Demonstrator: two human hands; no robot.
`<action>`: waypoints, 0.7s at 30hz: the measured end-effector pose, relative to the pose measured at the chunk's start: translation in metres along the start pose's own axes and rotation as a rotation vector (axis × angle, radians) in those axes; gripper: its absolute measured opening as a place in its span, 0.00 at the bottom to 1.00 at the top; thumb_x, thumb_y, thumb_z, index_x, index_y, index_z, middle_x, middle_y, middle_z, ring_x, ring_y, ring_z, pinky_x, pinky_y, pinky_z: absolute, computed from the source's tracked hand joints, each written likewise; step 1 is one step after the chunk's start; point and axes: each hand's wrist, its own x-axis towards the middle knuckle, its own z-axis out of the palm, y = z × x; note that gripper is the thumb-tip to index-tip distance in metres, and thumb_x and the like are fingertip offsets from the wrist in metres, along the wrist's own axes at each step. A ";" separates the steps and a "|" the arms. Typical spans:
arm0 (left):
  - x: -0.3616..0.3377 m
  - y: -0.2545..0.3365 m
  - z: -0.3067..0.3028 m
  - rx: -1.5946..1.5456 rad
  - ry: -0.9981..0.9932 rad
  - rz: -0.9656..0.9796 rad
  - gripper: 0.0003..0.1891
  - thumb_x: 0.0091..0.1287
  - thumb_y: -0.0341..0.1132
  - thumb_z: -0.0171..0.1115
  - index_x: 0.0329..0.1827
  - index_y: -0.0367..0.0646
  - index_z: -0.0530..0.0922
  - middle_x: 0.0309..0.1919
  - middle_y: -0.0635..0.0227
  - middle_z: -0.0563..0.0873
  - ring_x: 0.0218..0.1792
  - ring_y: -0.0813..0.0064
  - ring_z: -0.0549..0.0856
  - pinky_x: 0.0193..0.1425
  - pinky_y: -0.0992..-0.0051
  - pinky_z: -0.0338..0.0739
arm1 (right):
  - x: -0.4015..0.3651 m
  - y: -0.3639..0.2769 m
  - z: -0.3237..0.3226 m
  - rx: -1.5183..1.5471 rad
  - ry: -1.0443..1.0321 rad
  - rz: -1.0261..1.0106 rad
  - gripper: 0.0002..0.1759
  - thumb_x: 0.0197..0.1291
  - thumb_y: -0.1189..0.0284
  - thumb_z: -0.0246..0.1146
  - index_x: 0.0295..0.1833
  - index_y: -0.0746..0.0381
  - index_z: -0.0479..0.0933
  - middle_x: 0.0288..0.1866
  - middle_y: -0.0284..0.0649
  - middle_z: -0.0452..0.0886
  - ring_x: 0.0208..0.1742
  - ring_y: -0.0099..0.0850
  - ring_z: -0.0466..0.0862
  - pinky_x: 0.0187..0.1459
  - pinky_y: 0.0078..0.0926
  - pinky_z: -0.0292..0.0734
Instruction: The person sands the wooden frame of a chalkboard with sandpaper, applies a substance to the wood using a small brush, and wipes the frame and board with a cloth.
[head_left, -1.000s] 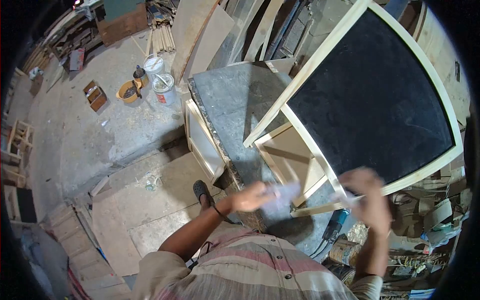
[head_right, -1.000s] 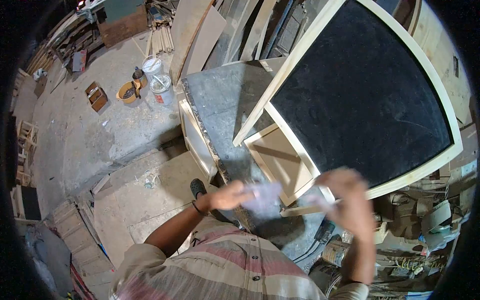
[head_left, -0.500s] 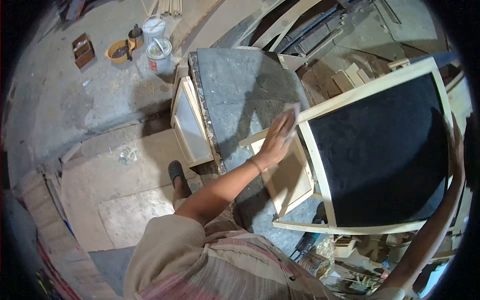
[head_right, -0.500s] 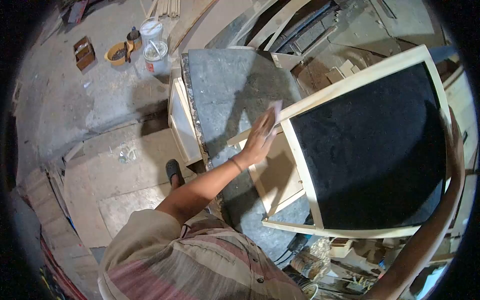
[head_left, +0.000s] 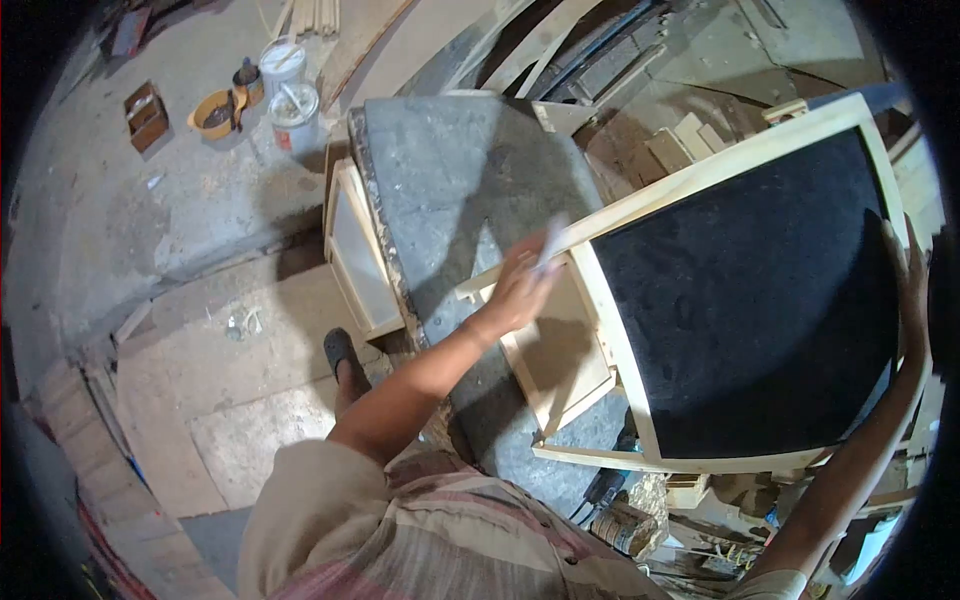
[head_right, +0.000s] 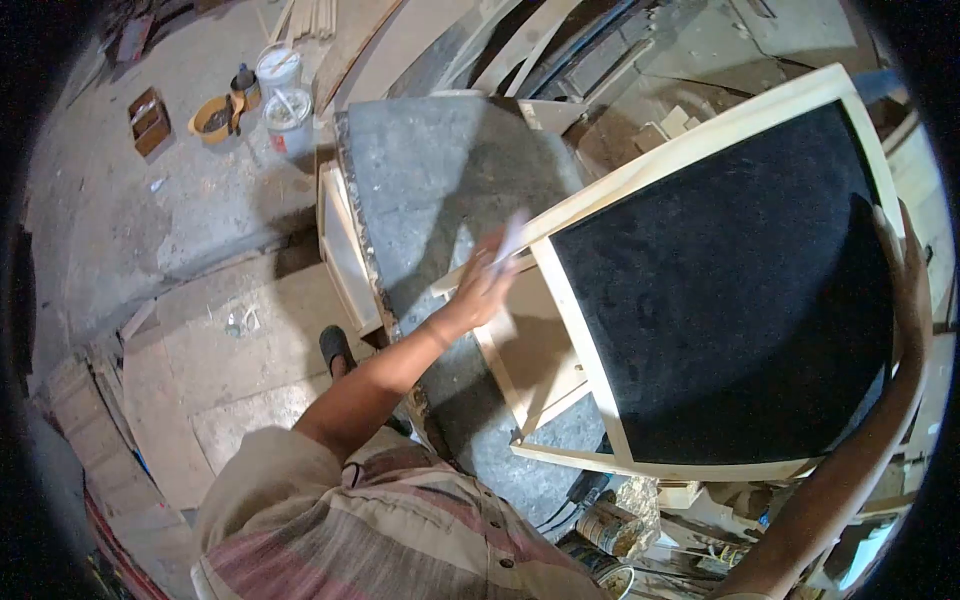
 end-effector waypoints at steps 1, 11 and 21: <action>-0.030 -0.019 -0.007 0.058 0.018 -0.093 0.28 0.76 0.34 0.54 0.78 0.36 0.65 0.73 0.47 0.73 0.73 0.46 0.70 0.80 0.52 0.58 | -0.009 -0.012 -0.006 0.067 -0.006 0.007 0.47 0.65 0.33 0.56 0.83 0.47 0.59 0.79 0.50 0.67 0.81 0.46 0.65 0.80 0.52 0.56; 0.170 0.137 -0.008 -0.256 -0.300 0.133 0.31 0.84 0.46 0.41 0.79 0.30 0.60 0.77 0.41 0.65 0.80 0.47 0.62 0.84 0.60 0.53 | -0.033 -0.078 -0.033 0.098 -0.163 0.018 0.42 0.69 0.42 0.61 0.77 0.61 0.69 0.67 0.56 0.80 0.69 0.45 0.79 0.73 0.41 0.67; 0.033 0.029 -0.010 0.143 -0.223 -0.100 0.34 0.83 0.43 0.39 0.84 0.31 0.45 0.82 0.41 0.52 0.83 0.46 0.52 0.85 0.57 0.44 | -0.035 -0.072 -0.039 0.084 -0.121 -0.165 0.38 0.66 0.40 0.63 0.68 0.59 0.77 0.55 0.55 0.86 0.58 0.49 0.86 0.62 0.45 0.78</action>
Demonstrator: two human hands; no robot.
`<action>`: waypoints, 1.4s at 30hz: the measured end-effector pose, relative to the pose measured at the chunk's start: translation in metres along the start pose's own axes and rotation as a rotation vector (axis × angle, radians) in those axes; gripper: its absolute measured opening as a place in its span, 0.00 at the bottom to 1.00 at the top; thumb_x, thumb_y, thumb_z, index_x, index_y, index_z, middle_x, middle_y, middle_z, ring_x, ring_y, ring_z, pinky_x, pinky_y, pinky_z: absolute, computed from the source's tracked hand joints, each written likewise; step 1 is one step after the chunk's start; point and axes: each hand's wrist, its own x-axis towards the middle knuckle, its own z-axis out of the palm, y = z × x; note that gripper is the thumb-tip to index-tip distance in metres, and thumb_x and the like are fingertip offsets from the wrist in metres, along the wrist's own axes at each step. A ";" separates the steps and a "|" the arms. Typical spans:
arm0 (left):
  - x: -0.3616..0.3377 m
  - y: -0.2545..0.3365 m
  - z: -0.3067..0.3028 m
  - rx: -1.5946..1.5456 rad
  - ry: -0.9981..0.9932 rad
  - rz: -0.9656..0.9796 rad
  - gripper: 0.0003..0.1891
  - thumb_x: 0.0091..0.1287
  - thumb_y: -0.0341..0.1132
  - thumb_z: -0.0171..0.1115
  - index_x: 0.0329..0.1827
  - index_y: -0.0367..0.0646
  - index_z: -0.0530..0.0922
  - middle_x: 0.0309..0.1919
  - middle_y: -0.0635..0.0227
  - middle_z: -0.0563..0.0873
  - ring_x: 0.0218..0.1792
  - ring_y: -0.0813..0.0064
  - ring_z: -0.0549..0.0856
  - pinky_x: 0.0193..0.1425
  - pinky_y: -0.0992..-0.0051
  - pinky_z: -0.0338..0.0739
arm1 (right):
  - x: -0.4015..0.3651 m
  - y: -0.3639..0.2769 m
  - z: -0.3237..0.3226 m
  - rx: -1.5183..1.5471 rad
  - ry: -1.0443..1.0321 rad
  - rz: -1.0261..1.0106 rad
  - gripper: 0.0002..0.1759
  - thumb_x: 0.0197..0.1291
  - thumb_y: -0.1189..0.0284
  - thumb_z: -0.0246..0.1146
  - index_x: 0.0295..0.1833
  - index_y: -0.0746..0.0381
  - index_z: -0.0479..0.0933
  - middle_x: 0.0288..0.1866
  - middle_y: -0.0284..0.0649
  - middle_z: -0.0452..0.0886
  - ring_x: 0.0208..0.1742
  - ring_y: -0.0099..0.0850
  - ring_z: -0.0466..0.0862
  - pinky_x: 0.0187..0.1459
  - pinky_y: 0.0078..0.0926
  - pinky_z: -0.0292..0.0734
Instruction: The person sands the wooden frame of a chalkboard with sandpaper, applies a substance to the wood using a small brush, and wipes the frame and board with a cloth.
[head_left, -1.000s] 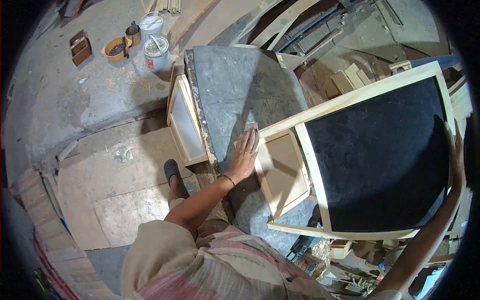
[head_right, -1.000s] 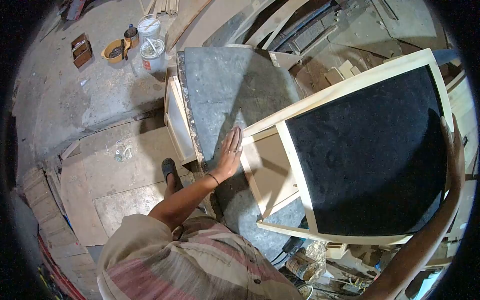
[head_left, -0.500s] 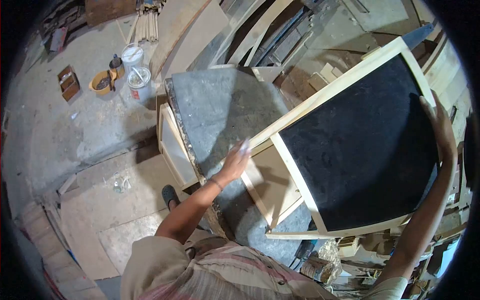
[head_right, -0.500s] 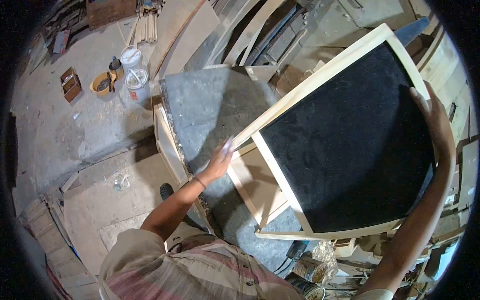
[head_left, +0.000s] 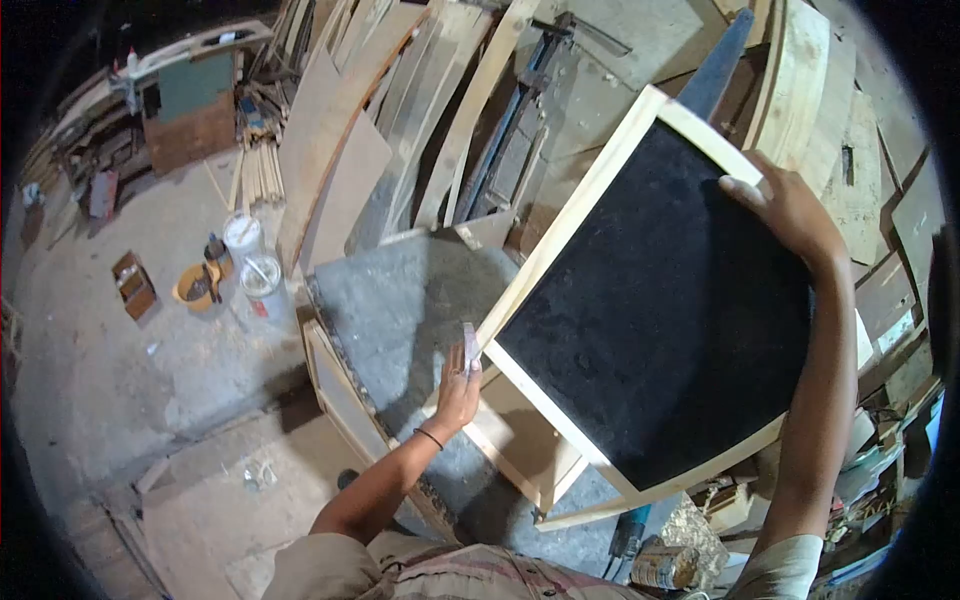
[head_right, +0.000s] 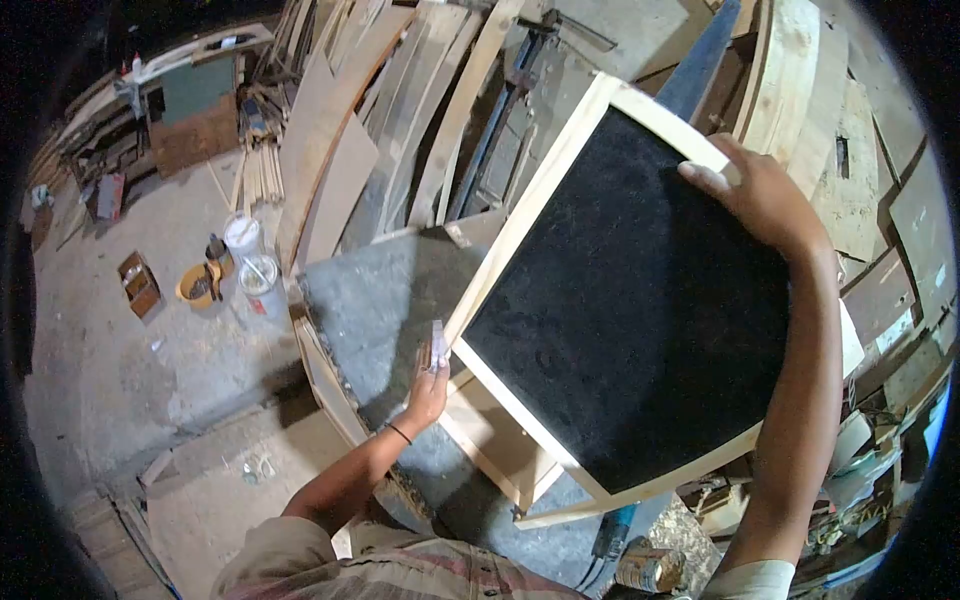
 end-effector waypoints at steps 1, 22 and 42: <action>0.017 0.019 -0.002 -0.041 0.087 0.149 0.34 0.82 0.41 0.41 0.84 0.31 0.47 0.82 0.42 0.54 0.82 0.46 0.55 0.85 0.57 0.47 | 0.002 0.003 0.001 0.009 -0.005 -0.019 0.38 0.66 0.40 0.63 0.67 0.60 0.78 0.55 0.55 0.86 0.58 0.50 0.86 0.62 0.46 0.77; 0.194 0.205 -0.035 0.037 0.111 0.643 0.32 0.83 0.41 0.40 0.83 0.30 0.49 0.83 0.44 0.51 0.83 0.48 0.51 0.86 0.59 0.46 | 0.001 0.009 -0.007 0.045 -0.035 -0.021 0.45 0.66 0.35 0.58 0.68 0.66 0.76 0.54 0.64 0.84 0.58 0.57 0.85 0.62 0.48 0.77; 0.184 0.303 0.036 0.329 0.267 0.897 0.36 0.80 0.46 0.47 0.82 0.32 0.52 0.82 0.40 0.51 0.83 0.43 0.49 0.85 0.46 0.38 | -0.087 0.095 -0.049 0.421 -0.254 -0.106 0.51 0.48 0.52 0.80 0.80 0.45 0.67 0.71 0.48 0.78 0.73 0.46 0.75 0.77 0.48 0.65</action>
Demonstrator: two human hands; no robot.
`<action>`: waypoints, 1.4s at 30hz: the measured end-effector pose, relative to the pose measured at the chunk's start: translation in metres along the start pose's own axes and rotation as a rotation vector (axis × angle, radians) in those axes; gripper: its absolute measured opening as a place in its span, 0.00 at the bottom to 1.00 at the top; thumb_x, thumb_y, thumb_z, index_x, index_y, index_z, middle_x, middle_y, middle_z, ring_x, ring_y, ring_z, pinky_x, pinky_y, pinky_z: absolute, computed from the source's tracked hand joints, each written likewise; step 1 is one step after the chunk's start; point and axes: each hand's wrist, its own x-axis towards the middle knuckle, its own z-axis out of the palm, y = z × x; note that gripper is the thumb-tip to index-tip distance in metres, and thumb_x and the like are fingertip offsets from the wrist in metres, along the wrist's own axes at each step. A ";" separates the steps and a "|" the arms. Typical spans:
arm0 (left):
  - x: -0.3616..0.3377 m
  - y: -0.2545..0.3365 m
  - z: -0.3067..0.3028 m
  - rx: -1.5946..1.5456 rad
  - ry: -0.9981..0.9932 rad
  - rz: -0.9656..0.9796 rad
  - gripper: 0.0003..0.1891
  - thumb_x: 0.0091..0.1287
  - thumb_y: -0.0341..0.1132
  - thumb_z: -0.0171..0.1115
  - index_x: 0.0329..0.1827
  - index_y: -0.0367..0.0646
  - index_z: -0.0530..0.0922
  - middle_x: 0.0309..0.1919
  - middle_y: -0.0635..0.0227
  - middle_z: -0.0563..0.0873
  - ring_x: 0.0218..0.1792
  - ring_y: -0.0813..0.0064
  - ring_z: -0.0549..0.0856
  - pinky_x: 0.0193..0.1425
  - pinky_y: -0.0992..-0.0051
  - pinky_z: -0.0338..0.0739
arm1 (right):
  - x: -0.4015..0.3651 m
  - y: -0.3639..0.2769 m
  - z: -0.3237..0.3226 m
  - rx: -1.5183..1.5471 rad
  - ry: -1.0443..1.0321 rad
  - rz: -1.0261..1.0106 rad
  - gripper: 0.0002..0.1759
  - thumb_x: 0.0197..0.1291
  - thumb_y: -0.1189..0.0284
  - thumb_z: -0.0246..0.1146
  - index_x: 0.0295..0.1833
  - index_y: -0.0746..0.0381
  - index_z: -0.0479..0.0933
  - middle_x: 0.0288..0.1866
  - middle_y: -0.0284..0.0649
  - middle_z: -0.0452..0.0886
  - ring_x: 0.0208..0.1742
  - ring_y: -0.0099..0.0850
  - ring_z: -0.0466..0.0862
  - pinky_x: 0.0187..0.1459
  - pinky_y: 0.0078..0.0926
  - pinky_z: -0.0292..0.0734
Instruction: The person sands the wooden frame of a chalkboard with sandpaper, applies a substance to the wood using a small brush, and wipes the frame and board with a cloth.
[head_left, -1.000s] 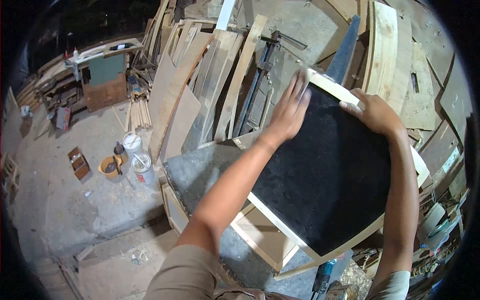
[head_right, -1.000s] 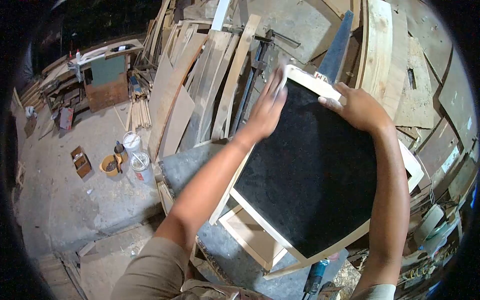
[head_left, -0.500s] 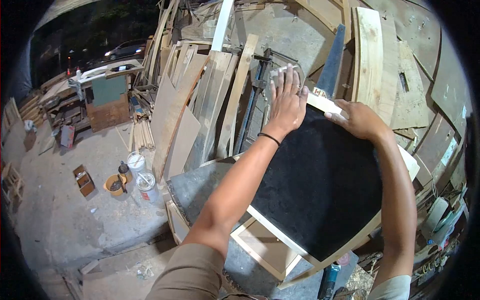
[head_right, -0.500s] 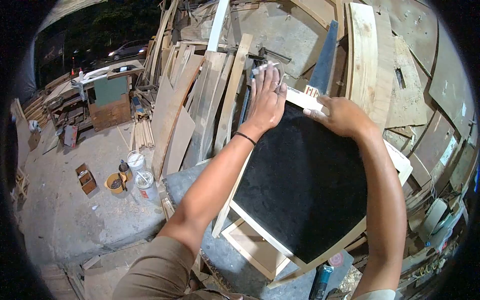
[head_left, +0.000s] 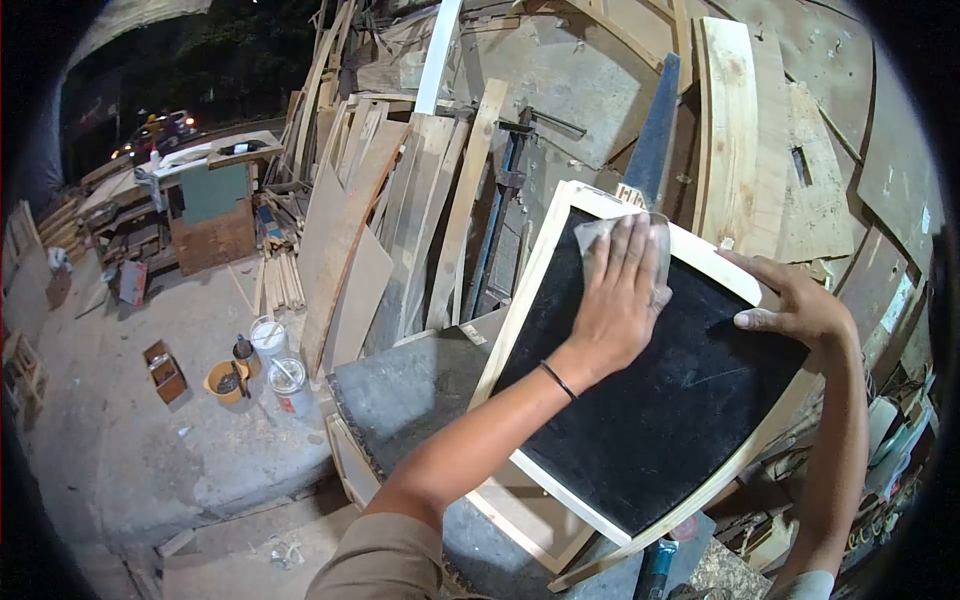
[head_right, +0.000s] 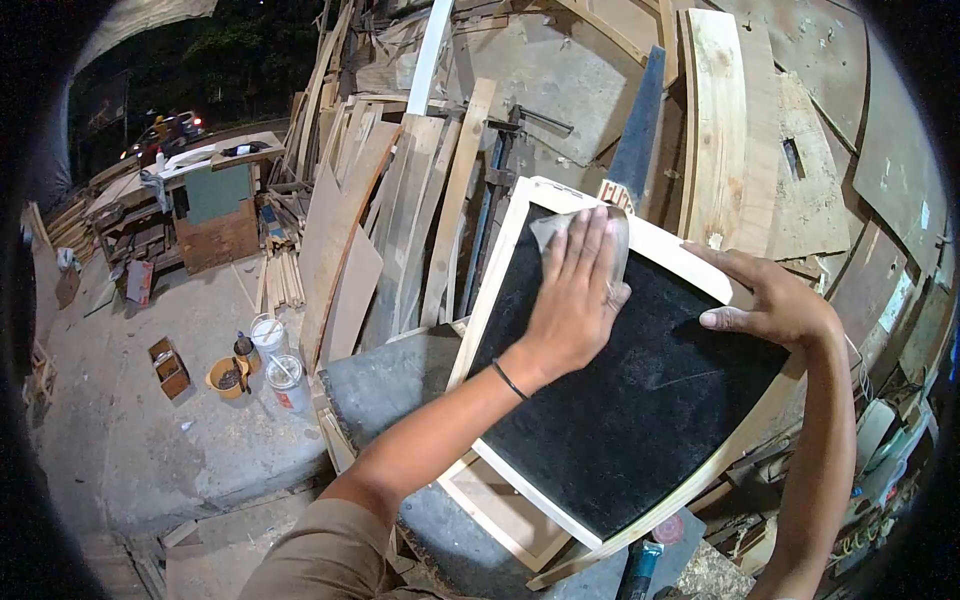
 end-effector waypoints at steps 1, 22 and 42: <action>0.002 -0.003 -0.001 0.036 0.002 0.005 0.34 0.80 0.45 0.46 0.83 0.36 0.52 0.83 0.45 0.51 0.84 0.45 0.49 0.85 0.45 0.39 | -0.001 -0.002 0.000 -0.032 0.007 0.011 0.52 0.48 0.52 0.80 0.80 0.45 0.66 0.71 0.48 0.78 0.73 0.47 0.75 0.77 0.48 0.65; 0.029 -0.036 -0.034 0.256 0.053 -0.336 0.30 0.83 0.45 0.36 0.78 0.32 0.62 0.80 0.46 0.61 0.83 0.45 0.52 0.84 0.39 0.36 | 0.001 0.011 0.004 -0.115 0.040 -0.012 0.63 0.34 0.46 0.84 0.80 0.45 0.65 0.69 0.52 0.78 0.72 0.51 0.76 0.77 0.54 0.65; 0.034 -0.009 -0.027 0.343 -0.001 -0.395 0.29 0.81 0.45 0.43 0.74 0.29 0.67 0.76 0.45 0.67 0.81 0.47 0.57 0.83 0.42 0.44 | 0.001 0.013 0.003 -0.092 0.039 -0.049 0.63 0.34 0.44 0.84 0.80 0.49 0.66 0.71 0.53 0.77 0.74 0.52 0.74 0.78 0.54 0.63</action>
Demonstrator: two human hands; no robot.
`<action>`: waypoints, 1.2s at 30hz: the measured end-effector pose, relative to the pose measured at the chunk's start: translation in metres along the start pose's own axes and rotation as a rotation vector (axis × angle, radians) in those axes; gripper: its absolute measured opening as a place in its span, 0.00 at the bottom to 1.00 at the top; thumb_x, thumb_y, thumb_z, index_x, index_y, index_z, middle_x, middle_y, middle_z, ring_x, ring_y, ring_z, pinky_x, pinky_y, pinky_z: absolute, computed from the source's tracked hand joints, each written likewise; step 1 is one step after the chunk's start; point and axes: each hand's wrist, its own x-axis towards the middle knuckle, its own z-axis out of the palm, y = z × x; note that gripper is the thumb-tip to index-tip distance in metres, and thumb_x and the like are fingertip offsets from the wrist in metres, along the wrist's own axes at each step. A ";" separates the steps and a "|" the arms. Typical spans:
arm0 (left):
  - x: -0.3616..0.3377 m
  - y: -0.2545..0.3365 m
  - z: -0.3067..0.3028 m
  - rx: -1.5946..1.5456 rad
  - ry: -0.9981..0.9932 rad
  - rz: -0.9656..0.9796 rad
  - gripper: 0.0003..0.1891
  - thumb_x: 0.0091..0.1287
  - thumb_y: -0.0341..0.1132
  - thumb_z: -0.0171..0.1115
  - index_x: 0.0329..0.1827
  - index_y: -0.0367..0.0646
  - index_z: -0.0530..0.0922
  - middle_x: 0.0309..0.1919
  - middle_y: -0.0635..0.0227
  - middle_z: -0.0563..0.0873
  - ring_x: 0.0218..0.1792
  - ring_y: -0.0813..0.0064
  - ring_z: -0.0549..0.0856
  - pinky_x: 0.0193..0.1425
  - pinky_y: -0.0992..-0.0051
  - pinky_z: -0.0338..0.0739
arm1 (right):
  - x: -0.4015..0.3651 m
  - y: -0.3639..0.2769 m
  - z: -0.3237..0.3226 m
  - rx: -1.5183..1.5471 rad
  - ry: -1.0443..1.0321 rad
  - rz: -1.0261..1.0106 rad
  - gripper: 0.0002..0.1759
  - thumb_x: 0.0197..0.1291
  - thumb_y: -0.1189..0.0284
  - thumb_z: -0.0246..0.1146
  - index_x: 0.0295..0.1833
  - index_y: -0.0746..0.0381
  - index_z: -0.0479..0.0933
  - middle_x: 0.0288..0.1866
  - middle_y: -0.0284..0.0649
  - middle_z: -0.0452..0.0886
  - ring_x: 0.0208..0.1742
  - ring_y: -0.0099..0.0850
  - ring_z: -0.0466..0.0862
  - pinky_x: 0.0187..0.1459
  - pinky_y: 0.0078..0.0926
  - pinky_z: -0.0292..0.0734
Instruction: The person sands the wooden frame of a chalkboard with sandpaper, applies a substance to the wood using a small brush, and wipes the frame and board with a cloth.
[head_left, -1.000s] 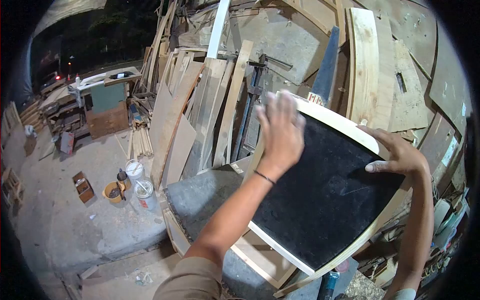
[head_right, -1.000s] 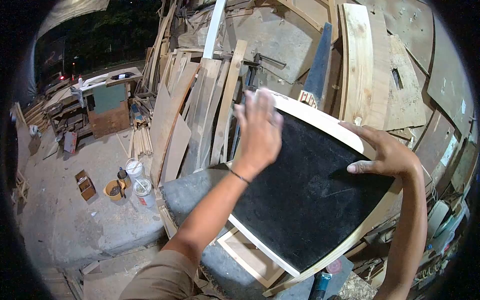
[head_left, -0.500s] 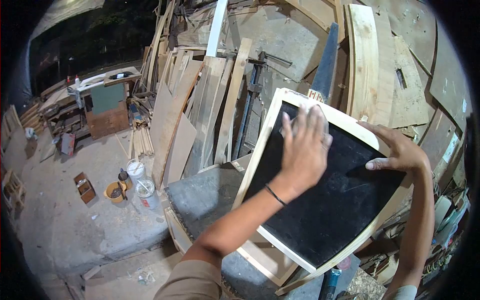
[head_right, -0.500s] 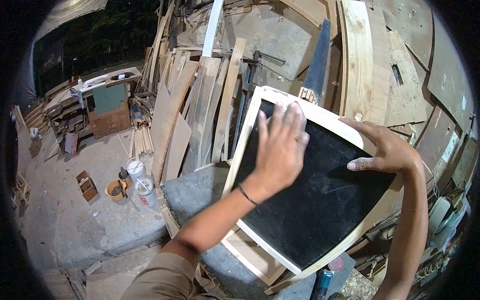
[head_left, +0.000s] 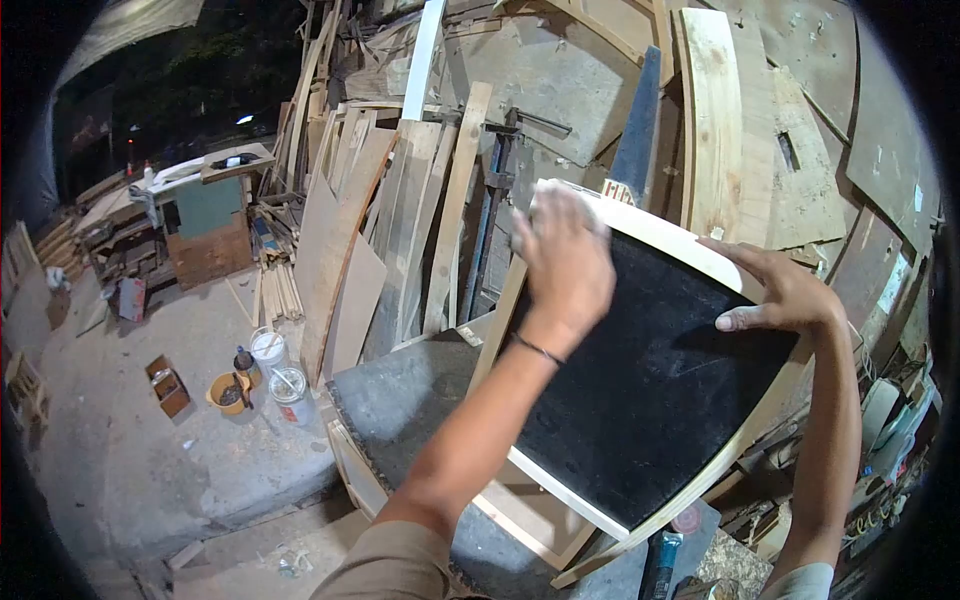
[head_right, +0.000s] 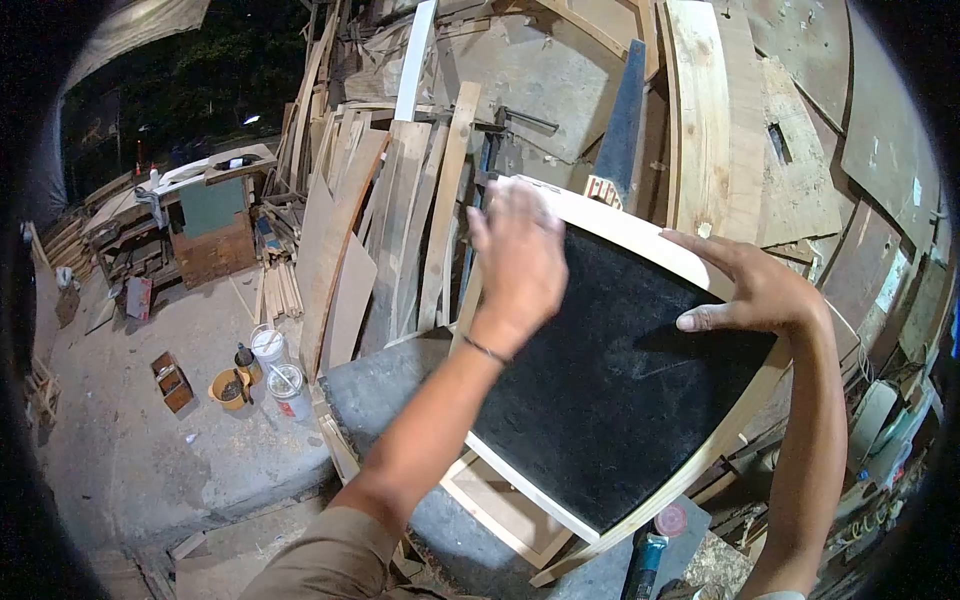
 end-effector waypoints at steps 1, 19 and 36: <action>-0.014 0.019 -0.006 -0.084 -0.063 0.083 0.29 0.81 0.45 0.43 0.74 0.28 0.67 0.76 0.45 0.67 0.81 0.45 0.57 0.83 0.41 0.44 | 0.001 0.000 0.000 -0.001 0.005 -0.005 0.63 0.34 0.44 0.84 0.80 0.49 0.66 0.71 0.53 0.77 0.74 0.52 0.74 0.78 0.54 0.63; 0.020 -0.060 0.023 -0.265 -0.008 0.133 0.31 0.79 0.41 0.46 0.76 0.21 0.61 0.76 0.34 0.64 0.80 0.43 0.60 0.85 0.55 0.48 | -0.055 -0.001 -0.016 -0.151 0.151 0.143 0.37 0.62 0.46 0.70 0.67 0.64 0.80 0.60 0.53 0.84 0.59 0.44 0.84 0.62 0.40 0.79; 0.053 -0.045 -0.020 -0.394 -0.391 0.342 0.24 0.83 0.43 0.45 0.69 0.34 0.75 0.70 0.49 0.77 0.73 0.53 0.74 0.80 0.62 0.62 | -0.091 0.070 0.108 1.126 0.796 0.019 0.49 0.46 0.72 0.81 0.75 0.64 0.67 0.66 0.39 0.78 0.68 0.32 0.76 0.71 0.33 0.69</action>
